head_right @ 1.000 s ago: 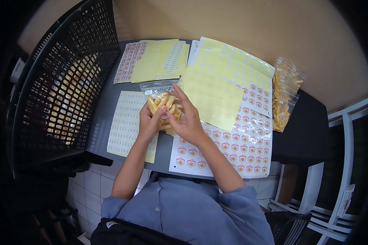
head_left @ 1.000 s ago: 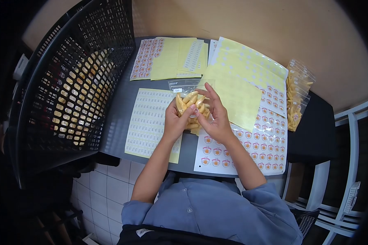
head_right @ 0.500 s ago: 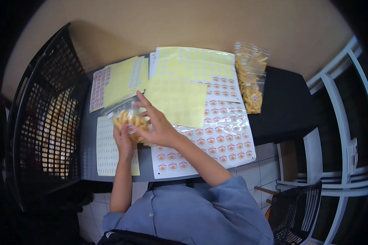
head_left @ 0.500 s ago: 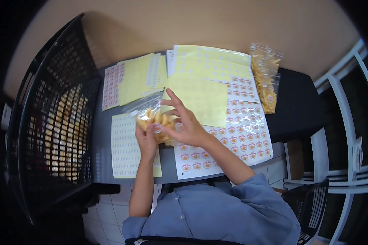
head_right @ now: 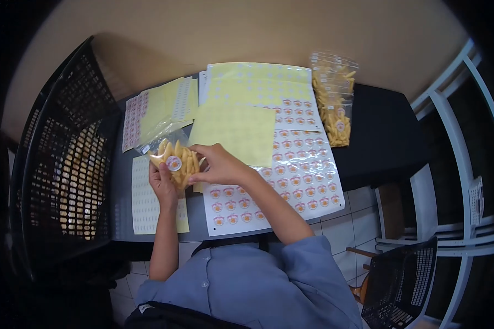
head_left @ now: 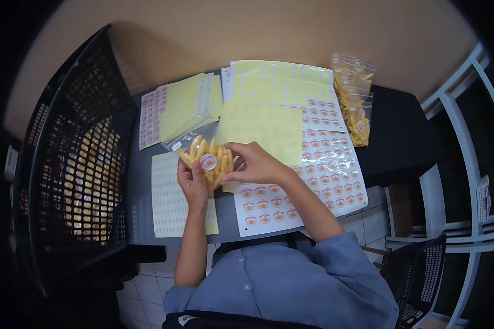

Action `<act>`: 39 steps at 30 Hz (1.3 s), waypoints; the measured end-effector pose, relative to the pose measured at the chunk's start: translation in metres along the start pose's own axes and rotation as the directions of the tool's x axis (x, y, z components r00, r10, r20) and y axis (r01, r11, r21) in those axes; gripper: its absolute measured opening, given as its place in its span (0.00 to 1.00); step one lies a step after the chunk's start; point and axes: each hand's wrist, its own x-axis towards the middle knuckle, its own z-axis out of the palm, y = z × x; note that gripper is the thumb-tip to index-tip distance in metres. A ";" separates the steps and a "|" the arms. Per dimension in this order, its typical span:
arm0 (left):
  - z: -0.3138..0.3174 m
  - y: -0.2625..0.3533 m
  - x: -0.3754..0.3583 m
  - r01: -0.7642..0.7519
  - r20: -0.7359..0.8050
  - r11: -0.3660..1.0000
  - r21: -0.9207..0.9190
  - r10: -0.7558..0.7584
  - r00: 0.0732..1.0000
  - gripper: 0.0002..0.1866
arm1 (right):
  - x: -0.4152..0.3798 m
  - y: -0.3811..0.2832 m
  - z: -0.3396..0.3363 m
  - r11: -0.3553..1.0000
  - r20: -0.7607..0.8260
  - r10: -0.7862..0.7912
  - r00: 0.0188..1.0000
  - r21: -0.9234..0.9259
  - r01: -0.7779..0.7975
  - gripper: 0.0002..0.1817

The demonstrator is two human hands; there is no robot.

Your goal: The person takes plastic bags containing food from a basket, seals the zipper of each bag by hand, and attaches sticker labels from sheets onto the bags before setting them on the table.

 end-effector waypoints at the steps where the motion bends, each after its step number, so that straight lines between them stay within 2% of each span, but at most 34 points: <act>1: -0.004 -0.003 0.000 -0.020 0.032 0.996 0.089 0.017 0.999 0.25 | 0.002 -0.001 0.000 0.998 -0.004 0.050 0.999 0.024 -0.050 0.31; 2: -0.004 -0.002 -0.002 -0.024 0.023 0.995 0.095 0.022 1.000 0.25 | 0.002 -0.002 0.000 0.994 -0.011 0.101 0.995 0.047 -0.101 0.30; 4: 0.000 -0.001 0.000 0.072 0.053 0.986 -0.152 -0.065 0.997 0.35 | 0.004 -0.004 0.000 0.987 -0.016 0.147 0.989 0.073 -0.146 0.28; 5: 0.002 0.001 0.003 0.010 0.106 0.998 0.061 -0.017 0.994 0.42 | 0.004 -0.004 -0.002 0.990 -0.058 0.124 0.991 0.078 -0.120 0.28; 6: 0.003 0.003 0.004 0.006 0.125 0.999 0.052 -0.013 0.992 0.42 | 0.003 -0.004 -0.005 0.992 -0.107 0.105 0.989 0.083 -0.096 0.27; 7: 0.001 0.004 0.003 -0.029 0.115 0.987 0.157 0.011 0.993 0.43 | -0.001 -0.005 -0.012 0.992 -0.131 0.107 0.986 0.076 -0.098 0.27; 8: 0.001 0.004 0.002 -0.062 0.109 0.964 0.260 0.035 0.993 0.44 | -0.006 -0.014 -0.021 1.000 -0.257 0.012 0.966 0.028 -0.005 0.26; 9: 0.005 0.008 0.003 -0.086 0.145 0.964 0.251 0.051 0.988 0.44 | -0.012 -0.023 -0.030 0.996 -0.373 -0.090 0.923 -0.035 0.083 0.25; 10: 0.004 0.008 0.002 -0.126 0.176 0.954 0.271 0.079 0.981 0.42 | -0.021 -0.031 -0.042 0.987 -0.500 -0.147 0.854 -0.021 0.157 0.25; 12: 0.004 0.009 0.001 -0.133 0.203 0.940 0.314 0.070 0.977 0.40 | -0.051 -0.042 -0.070 0.951 -0.727 -0.205 0.655 0.008 0.308 0.26; 13: 0.004 0.008 0.000 -0.124 0.206 0.944 0.306 0.062 0.977 0.40 | -0.068 -0.047 -0.085 0.929 -0.809 -0.258 0.529 -0.057 0.366 0.25; 14: 0.005 0.008 -0.001 -0.126 0.197 0.934 0.335 0.062 0.978 0.38 | -0.086 -0.044 -0.105 0.910 -0.847 -0.262 0.462 -0.058 0.410 0.23; 16: 0.004 0.007 -0.001 -0.130 0.194 0.922 0.365 0.061 0.979 0.37 | -0.125 -0.020 -0.150 0.950 -0.923 -0.228 0.309 -0.141 0.279 0.19; 18: 0.004 0.000 0.000 -0.064 0.196 0.930 0.362 -0.008 0.981 0.34 | -0.163 0.019 -0.200 0.964 -0.955 -0.199 0.218 -0.151 0.218 0.18; 20: 0.003 -0.005 0.000 -0.038 0.203 0.935 0.353 -0.037 0.979 0.32 | -0.197 0.067 -0.248 0.985 -0.985 -0.105 0.138 -0.085 0.148 0.19; 21: 0.004 -0.006 0.001 -0.026 0.205 0.937 0.348 -0.049 0.978 0.31 | -0.210 0.091 -0.269 0.984 -0.984 -0.112 0.140 -0.090 0.150 0.19; 23: 0.002 -0.008 0.000 -0.013 0.205 0.939 0.345 -0.062 0.977 0.31 | -0.228 0.134 -0.300 1.000 -0.998 0.014 0.061 0.013 -0.020 0.19; 24: 0.001 -0.009 0.001 0.007 0.196 0.947 0.322 -0.074 0.978 0.30 | -0.229 0.148 -0.309 1.000 -0.998 0.014 0.063 0.012 -0.017 0.19; 27: 0.000 -0.011 0.001 0.031 0.181 0.955 0.295 -0.087 0.980 0.29 | -0.223 0.178 -0.326 0.961 -0.955 0.263 0.136 0.247 -0.128 0.18; 28: 0.000 -0.011 0.000 0.043 0.168 0.958 0.284 -0.094 0.981 0.28 | -0.217 0.186 -0.332 0.961 -0.955 0.264 0.137 0.248 -0.123 0.18; 30: 0.002 -0.010 0.000 0.040 0.166 0.955 0.295 -0.092 0.982 0.28 | -0.202 0.193 -0.338 0.942 -0.923 0.303 0.238 0.253 -0.219 0.20; 31: 0.002 -0.010 0.001 0.041 0.173 0.952 0.304 -0.097 0.980 0.29 | -0.195 0.195 -0.341 0.924 -0.907 0.340 0.248 0.272 -0.269 0.23; 32: 0.002 -0.011 0.001 0.041 0.178 0.949 0.313 -0.101 0.979 0.29 | -0.185 0.192 -0.342 0.928 -0.911 0.331 0.245 0.268 -0.260 0.23; 34: 0.003 -0.011 0.001 0.039 0.169 0.945 0.326 -0.098 0.981 0.29 | -0.186 0.236 -0.367 0.951 -0.901 0.251 0.354 0.160 -0.266 0.25; 39: 0.004 -0.010 0.000 0.039 0.163 0.920 0.389 -0.110 0.980 0.29 | -0.167 0.237 -0.380 0.905 -0.836 0.373 0.404 0.232 -0.356 0.25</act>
